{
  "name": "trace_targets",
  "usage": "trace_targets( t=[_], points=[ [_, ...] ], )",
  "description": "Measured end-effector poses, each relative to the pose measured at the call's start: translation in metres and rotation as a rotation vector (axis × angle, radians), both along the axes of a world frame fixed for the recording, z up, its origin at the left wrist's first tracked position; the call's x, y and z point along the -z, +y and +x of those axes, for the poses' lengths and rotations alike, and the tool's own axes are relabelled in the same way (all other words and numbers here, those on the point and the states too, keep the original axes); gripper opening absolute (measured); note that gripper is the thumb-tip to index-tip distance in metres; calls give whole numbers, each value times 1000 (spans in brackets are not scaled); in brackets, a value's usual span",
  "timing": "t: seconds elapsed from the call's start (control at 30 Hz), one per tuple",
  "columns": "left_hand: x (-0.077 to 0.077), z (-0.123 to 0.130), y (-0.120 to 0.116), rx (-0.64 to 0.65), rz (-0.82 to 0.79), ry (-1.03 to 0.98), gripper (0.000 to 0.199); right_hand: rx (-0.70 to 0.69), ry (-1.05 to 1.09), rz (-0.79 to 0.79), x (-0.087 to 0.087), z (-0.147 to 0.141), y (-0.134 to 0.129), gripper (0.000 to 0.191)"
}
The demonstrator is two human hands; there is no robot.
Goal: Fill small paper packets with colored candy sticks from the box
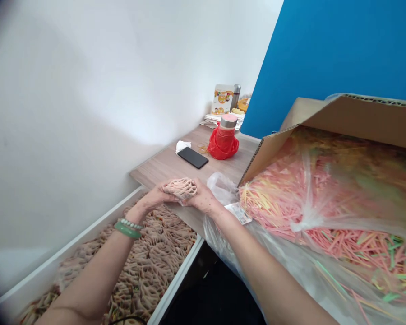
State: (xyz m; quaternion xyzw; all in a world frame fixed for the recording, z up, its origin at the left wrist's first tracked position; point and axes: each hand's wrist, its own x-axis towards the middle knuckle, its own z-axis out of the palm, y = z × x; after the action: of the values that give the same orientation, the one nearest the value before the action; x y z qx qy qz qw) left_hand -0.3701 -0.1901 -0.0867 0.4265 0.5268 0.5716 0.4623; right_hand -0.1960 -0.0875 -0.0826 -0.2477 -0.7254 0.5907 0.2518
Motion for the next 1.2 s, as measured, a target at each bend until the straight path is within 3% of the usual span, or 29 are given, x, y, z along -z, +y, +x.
trace_targets(
  t=[0.1,0.23,0.33,0.47,0.6,0.7,0.8,0.9,1.07,1.2],
  points=[
    [5,-7,-2,31,10,59,68,-160,87,-118,2,2,3,59],
    [15,1,-8,-53,65,-95,79,-192,128,-235,-1,-4,10,75],
    [23,15,-10,-91,120,-67,78,-262,108,-331,2,-9,14,72],
    [30,30,-10,-175,209,119,90,-189,140,-285,8,-12,2,59],
    [35,24,-27,-219,192,122,88,-150,200,-248,14,-24,-31,62],
    [24,16,-69,-246,158,191,94,-194,218,-254,15,-34,-73,61],
    [9,14,-130,-286,99,229,92,-256,265,-256,21,-41,-124,58],
    [11,18,-195,-382,-40,240,85,-312,233,-304,39,-45,-180,53],
    [57,35,-298,-559,-278,90,81,-417,-37,-412,76,-37,-270,59],
    [98,52,-364,-575,-463,-45,77,-567,-367,-266,93,-23,-312,62]
  ],
)
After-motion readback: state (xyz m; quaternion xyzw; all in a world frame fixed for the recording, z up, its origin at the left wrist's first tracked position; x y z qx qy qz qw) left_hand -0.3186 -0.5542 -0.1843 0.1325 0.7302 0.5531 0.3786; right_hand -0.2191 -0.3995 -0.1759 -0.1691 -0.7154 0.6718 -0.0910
